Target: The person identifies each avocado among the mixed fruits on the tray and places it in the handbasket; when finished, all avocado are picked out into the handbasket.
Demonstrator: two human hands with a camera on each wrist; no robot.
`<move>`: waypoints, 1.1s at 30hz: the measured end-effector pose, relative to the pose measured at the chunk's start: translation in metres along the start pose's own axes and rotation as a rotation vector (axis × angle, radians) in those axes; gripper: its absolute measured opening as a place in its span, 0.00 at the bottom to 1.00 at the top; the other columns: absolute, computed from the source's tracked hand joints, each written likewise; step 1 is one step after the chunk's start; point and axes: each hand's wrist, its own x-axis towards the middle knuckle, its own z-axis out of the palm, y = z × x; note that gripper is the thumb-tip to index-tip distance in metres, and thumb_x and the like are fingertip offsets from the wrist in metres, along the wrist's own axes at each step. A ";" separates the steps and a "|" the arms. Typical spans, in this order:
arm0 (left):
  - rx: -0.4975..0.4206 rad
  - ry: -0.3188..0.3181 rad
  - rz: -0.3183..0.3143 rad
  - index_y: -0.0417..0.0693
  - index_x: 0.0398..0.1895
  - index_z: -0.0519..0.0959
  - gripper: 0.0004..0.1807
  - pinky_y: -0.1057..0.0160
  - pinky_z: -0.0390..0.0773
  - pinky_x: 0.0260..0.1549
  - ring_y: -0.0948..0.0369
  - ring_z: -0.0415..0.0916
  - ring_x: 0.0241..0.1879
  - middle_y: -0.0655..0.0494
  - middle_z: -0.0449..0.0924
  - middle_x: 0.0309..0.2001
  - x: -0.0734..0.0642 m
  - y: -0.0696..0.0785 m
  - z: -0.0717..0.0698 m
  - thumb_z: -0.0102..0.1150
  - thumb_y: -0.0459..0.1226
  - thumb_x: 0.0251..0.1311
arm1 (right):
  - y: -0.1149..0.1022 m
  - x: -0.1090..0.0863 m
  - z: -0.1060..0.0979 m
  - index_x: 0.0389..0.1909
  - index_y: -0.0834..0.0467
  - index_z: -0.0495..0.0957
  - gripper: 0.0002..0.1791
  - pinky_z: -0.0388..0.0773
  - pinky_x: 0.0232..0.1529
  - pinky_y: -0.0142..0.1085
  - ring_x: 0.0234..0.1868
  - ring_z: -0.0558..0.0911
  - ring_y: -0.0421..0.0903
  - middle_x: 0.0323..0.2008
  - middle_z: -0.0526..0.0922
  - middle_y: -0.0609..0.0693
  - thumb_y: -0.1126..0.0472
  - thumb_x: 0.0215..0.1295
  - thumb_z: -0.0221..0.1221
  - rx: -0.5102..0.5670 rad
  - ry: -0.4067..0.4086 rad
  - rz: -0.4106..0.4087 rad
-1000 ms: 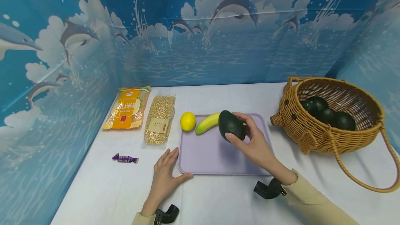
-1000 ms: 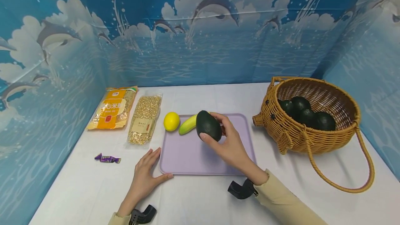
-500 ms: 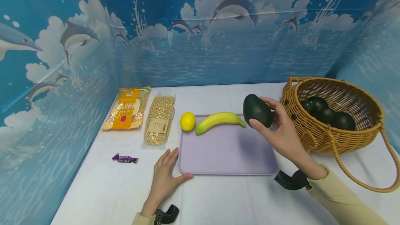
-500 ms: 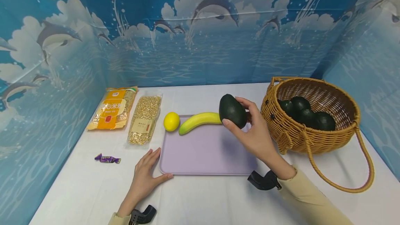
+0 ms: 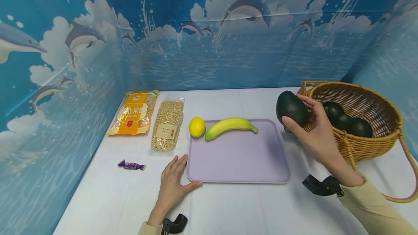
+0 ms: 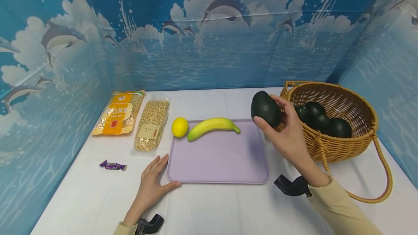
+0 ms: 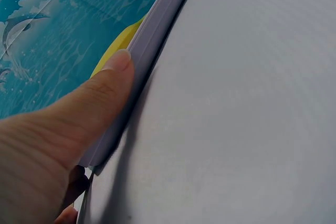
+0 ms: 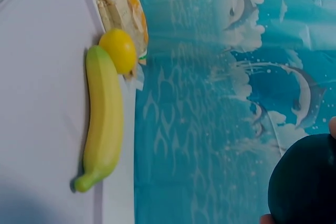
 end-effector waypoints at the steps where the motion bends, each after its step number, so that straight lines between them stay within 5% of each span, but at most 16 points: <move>1: -0.002 -0.001 0.000 0.48 0.69 0.64 0.55 0.44 0.45 0.65 0.52 0.48 0.70 0.53 0.63 0.68 0.000 0.000 0.000 0.70 0.63 0.37 | 0.001 0.001 -0.003 0.69 0.53 0.60 0.38 0.70 0.42 0.20 0.48 0.74 0.38 0.57 0.65 0.49 0.69 0.59 0.63 -0.008 0.008 0.010; 15: 0.007 0.003 0.015 0.47 0.69 0.64 0.55 0.43 0.46 0.64 0.51 0.49 0.70 0.53 0.63 0.68 0.001 -0.001 0.001 0.69 0.63 0.37 | 0.019 0.011 -0.046 0.69 0.46 0.59 0.37 0.67 0.36 0.19 0.42 0.72 0.34 0.57 0.64 0.50 0.62 0.61 0.63 -0.142 0.126 0.110; 33: 0.004 -0.006 0.010 0.48 0.69 0.64 0.55 0.44 0.45 0.64 0.53 0.48 0.70 0.53 0.62 0.68 0.000 -0.001 0.000 0.69 0.63 0.37 | 0.041 0.013 -0.076 0.71 0.41 0.55 0.38 0.63 0.31 0.16 0.37 0.65 0.29 0.62 0.59 0.58 0.55 0.62 0.62 -0.290 0.169 0.216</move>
